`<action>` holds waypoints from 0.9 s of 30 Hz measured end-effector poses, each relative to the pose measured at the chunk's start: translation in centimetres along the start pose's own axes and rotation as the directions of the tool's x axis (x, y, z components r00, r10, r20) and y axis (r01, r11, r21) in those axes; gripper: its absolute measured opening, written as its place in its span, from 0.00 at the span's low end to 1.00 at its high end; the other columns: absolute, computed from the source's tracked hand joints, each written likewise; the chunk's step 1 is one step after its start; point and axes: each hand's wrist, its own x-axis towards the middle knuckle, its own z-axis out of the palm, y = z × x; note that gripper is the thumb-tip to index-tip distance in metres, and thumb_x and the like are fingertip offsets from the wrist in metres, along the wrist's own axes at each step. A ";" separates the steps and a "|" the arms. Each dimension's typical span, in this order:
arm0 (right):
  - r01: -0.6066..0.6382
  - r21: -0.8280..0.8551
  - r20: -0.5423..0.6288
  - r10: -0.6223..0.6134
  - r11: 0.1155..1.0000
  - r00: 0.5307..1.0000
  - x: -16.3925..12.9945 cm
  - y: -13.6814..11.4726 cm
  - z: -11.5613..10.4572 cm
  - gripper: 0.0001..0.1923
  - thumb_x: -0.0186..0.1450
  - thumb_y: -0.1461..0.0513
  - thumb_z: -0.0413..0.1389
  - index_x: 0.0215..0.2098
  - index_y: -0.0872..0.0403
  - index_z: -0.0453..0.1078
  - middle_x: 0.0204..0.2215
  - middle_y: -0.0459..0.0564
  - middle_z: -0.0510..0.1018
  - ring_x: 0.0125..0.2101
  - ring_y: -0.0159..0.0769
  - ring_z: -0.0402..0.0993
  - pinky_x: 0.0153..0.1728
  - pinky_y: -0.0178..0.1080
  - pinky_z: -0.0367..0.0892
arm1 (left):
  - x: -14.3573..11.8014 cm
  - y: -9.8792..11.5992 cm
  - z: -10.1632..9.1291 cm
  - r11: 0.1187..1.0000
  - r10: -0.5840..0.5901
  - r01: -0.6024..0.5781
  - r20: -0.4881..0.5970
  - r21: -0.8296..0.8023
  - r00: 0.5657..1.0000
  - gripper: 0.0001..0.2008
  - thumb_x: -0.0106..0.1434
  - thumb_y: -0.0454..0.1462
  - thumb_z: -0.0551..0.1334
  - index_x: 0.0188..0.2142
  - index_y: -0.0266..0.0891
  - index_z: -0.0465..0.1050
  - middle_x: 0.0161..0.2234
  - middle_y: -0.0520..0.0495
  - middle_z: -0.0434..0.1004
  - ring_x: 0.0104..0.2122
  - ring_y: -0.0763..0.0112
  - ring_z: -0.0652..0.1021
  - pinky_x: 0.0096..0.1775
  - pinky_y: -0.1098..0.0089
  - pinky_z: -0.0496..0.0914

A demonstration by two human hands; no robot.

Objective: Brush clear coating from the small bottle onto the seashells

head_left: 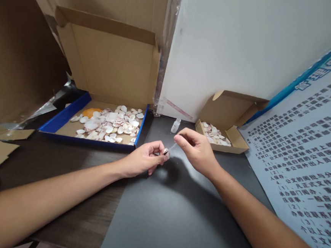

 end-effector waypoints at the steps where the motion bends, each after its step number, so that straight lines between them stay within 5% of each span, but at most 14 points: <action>1: 0.006 -0.019 0.005 -0.006 1.000 1.000 0.0 -0.1 0.0 0.18 0.66 0.49 0.54 0.25 0.53 0.66 0.18 0.41 0.58 0.21 0.28 0.53 0.23 0.34 0.52 | 0.0 0.0 0.0 1.000 -0.002 0.002 0.001 0.000 1.000 0.18 0.59 0.47 0.65 0.30 0.39 0.59 0.22 0.59 0.65 0.13 0.85 0.64 0.16 0.80 0.58; 4: 0.024 -0.098 -0.059 -0.030 0.995 0.998 0.0 -0.3 -0.1 0.17 0.65 0.50 0.56 0.26 0.53 0.67 0.17 0.40 0.57 0.20 0.28 0.53 0.23 0.34 0.51 | 0.0 0.0 0.0 1.000 0.001 -0.001 0.003 -0.011 1.000 0.17 0.60 0.47 0.65 0.31 0.39 0.60 0.24 0.59 0.66 0.13 0.86 0.64 0.16 0.80 0.60; 9: 0.008 -0.043 0.013 -0.007 0.999 1.000 0.0 -0.5 -0.2 0.19 0.66 0.50 0.53 0.25 0.53 0.66 0.18 0.41 0.59 0.21 0.28 0.53 0.23 0.33 0.52 | -0.1 0.0 0.0 1.000 -0.001 0.002 0.019 -0.028 1.000 0.18 0.59 0.48 0.65 0.33 0.38 0.61 0.28 0.55 0.71 0.12 0.86 0.65 0.16 0.79 0.63; 14: 0.035 -0.168 -0.089 -0.051 0.985 0.995 0.0 -0.6 -0.5 0.17 0.66 0.50 0.54 0.26 0.53 0.67 0.17 0.40 0.58 0.20 0.28 0.54 0.23 0.34 0.52 | 0.0 -0.1 0.0 0.999 -0.007 0.008 0.018 -0.041 1.000 0.18 0.60 0.47 0.65 0.33 0.38 0.61 0.29 0.54 0.73 0.12 0.86 0.66 0.16 0.79 0.64; 19: 0.039 -0.133 0.001 -0.039 0.990 0.999 0.0 -0.7 -0.4 0.18 0.66 0.51 0.54 0.24 0.53 0.65 0.17 0.40 0.59 0.19 0.28 0.54 0.23 0.34 0.52 | 0.0 -0.2 -0.1 0.998 0.004 -0.003 0.028 -0.062 1.000 0.19 0.58 0.47 0.66 0.33 0.39 0.59 0.30 0.54 0.74 0.12 0.86 0.66 0.16 0.78 0.64; 22: 0.059 -0.193 -0.046 -0.069 0.979 0.997 -0.1 -0.8 -0.2 0.16 0.66 0.51 0.55 0.26 0.53 0.66 0.17 0.40 0.58 0.20 0.28 0.53 0.24 0.34 0.52 | 0.0 -0.1 -0.1 0.998 0.003 -0.001 0.026 -0.061 1.000 0.19 0.58 0.47 0.66 0.32 0.39 0.59 0.29 0.54 0.74 0.12 0.86 0.66 0.16 0.78 0.65; 27: 0.015 -0.037 0.005 -0.015 0.999 1.000 -0.2 -1.3 0.0 0.17 0.66 0.51 0.53 0.25 0.52 0.62 0.18 0.41 0.59 0.20 0.28 0.54 0.23 0.33 0.53 | 0.0 0.0 0.0 0.999 0.024 -0.024 0.018 -0.027 1.000 0.20 0.58 0.49 0.66 0.32 0.39 0.59 0.27 0.55 0.72 0.13 0.85 0.66 0.16 0.79 0.62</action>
